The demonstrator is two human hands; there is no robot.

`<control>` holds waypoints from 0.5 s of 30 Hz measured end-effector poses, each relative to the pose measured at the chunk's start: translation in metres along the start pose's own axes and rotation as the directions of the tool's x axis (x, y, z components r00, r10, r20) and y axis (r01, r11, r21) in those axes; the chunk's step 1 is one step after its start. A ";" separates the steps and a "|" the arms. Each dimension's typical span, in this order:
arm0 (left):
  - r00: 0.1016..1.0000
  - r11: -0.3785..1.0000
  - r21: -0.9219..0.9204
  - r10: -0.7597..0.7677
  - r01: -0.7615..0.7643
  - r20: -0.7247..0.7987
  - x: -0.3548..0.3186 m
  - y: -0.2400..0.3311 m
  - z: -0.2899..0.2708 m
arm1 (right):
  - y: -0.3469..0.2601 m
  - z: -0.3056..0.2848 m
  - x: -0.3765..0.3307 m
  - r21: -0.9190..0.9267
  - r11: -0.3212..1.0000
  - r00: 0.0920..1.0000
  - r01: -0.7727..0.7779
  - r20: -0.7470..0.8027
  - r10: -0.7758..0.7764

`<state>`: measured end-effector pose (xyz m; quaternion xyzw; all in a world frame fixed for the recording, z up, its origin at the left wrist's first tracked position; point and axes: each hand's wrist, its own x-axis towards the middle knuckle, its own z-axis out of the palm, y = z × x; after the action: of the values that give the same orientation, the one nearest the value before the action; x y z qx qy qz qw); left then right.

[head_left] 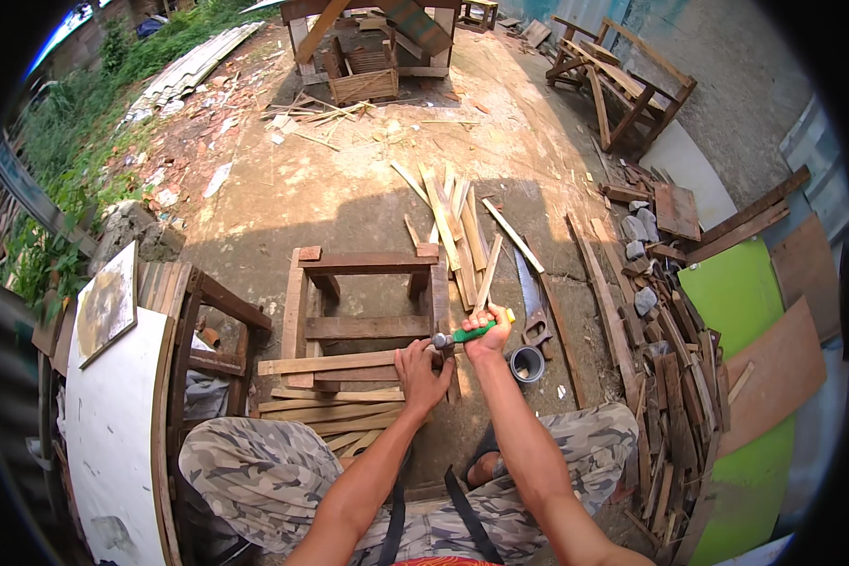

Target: The person assembles a small wooden frame by placing thin wooden slats across the frame and securing them with a hammer and nails. The person repeatedly picks up slats, positions them, and hammers nails to attach them.

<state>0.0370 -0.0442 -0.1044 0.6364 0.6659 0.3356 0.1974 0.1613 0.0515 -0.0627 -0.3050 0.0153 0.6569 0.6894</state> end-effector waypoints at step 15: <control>0.931 0.942 -0.327 -0.052 -0.074 -0.360 0.014 0.011 -0.028 | 0.014 0.026 -0.015 -0.518 0.814 0.965 0.264 0.145 -0.220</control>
<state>0.0243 -0.0363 -0.0751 0.5241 0.6203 0.5570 0.1742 0.1362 0.0489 -0.0410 -0.4577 -0.2334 0.5535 0.6555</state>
